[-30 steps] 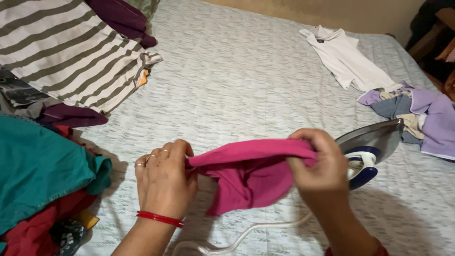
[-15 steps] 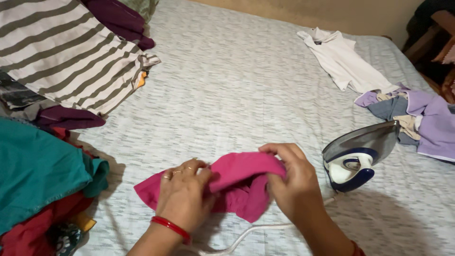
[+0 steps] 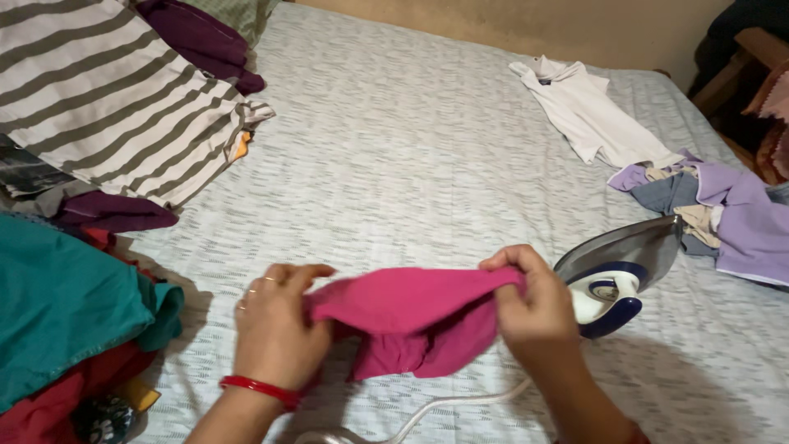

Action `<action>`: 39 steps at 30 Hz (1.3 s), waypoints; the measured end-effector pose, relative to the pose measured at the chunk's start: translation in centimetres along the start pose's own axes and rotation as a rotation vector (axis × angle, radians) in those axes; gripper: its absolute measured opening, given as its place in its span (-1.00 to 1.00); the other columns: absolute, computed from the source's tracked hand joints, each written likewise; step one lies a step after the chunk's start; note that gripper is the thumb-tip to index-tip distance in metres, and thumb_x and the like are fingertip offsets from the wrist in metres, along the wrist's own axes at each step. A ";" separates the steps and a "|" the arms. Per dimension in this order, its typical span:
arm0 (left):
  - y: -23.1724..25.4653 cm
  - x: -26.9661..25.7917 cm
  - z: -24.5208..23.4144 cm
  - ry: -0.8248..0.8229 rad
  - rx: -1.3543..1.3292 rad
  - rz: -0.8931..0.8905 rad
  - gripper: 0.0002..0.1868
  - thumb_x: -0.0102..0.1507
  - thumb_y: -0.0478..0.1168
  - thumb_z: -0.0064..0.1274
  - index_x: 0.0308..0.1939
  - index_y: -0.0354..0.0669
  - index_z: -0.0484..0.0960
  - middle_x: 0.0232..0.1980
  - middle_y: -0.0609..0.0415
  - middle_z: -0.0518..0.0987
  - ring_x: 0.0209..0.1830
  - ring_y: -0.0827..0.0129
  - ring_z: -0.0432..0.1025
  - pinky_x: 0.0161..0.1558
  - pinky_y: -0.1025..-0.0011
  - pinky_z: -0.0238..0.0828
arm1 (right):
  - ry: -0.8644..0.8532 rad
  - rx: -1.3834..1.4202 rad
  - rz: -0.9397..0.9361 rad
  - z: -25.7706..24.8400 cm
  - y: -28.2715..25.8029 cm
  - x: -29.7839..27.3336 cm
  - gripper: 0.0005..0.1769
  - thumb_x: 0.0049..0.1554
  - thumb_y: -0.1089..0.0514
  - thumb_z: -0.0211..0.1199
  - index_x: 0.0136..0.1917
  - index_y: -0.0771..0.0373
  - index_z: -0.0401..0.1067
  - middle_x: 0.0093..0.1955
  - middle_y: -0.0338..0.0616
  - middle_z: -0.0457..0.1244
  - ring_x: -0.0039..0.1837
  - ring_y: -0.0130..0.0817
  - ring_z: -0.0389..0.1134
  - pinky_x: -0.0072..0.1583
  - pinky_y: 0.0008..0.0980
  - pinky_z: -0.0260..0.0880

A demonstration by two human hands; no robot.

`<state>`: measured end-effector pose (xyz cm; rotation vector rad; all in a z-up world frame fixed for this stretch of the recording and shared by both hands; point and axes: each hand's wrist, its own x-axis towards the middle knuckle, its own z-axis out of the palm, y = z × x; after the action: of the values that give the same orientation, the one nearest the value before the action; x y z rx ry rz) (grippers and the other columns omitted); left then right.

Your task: The person irons a teal t-shirt and then a pink t-shirt on a bed. They smooth the fabric, use an iron to press each garment, and fold them after ironing.

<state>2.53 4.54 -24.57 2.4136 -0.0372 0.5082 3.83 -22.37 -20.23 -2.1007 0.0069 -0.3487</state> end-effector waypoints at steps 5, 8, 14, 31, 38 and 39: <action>2.7 -2.0 2.5 -0.098 -0.247 0.282 -0.09 0.00 -0.02 0.34 0.43 -0.13 0.42 0.11 -0.21 0.60 0.15 -0.09 0.46 0.22 -0.19 0.11 | -0.269 0.119 -0.064 2.8 -2.1 -2.2 -0.64 0.09 0.37 0.18 0.19 0.27 0.41 0.02 -0.15 0.45 0.05 -0.40 0.51 0.08 -0.37 0.56; 3.5 -2.3 2.6 -0.243 -0.306 0.120 -0.41 0.16 -0.15 0.22 0.30 -0.01 0.55 0.00 -0.05 0.70 0.03 0.11 0.58 0.07 0.08 0.39 | -0.304 0.146 -0.358 3.5 -3.1 -3.2 -0.46 0.05 0.40 0.23 0.32 0.35 0.34 0.17 -0.08 0.36 0.22 -0.30 0.41 0.22 -0.36 0.43; 2.9 -0.4 1.7 -0.315 -1.138 -0.195 -0.58 0.25 -0.47 -0.05 0.17 -0.17 0.63 -0.20 0.11 0.69 -0.31 0.53 0.49 -0.27 0.54 0.45 | -0.468 0.204 0.077 4.0 -2.3 -3.2 -0.35 0.00 0.28 0.35 0.37 0.17 0.35 0.08 -0.29 0.39 0.13 -0.50 0.41 0.17 -0.42 0.45; 4.1 0.5 -1.2 -0.066 -0.507 -0.423 -0.75 0.24 -0.10 0.22 -0.05 -0.04 0.75 -0.50 -0.03 0.63 -0.58 0.45 0.40 -0.46 0.43 0.34 | -0.283 -0.338 -0.446 2.1 -2.5 -2.9 -0.15 -0.02 0.07 0.43 0.45 0.19 0.14 0.22 0.08 0.17 0.11 -0.14 0.38 0.06 -0.24 0.43; -2.1 2.5 -2.2 0.579 -0.774 -0.270 -0.77 0.38 -0.20 0.17 -0.01 -0.31 0.66 -0.23 0.18 0.63 -0.33 0.59 0.44 -0.24 0.62 0.42 | -0.158 -0.517 0.003 0.6 -2.6 -0.8 -0.38 0.01 0.08 0.45 0.32 0.05 0.35 0.07 -0.13 0.38 -0.12 -0.21 0.45 -0.01 -0.22 0.47; -2.6 2.6 -2.2 0.591 -0.748 -0.286 -0.77 0.39 -0.18 0.18 0.02 -0.28 0.66 -0.19 0.11 0.63 -0.29 0.56 0.43 -0.20 0.59 0.40 | -0.146 -0.493 0.063 0.5 -2.7 -0.7 -0.51 0.09 0.03 0.46 0.26 0.07 0.41 -0.02 -0.16 0.44 -0.18 -0.21 0.46 -0.02 -0.24 0.47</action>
<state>4.57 8.19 -23.67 1.4511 0.3140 0.8674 2.90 -20.45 -18.39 -2.6035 0.0802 -0.1629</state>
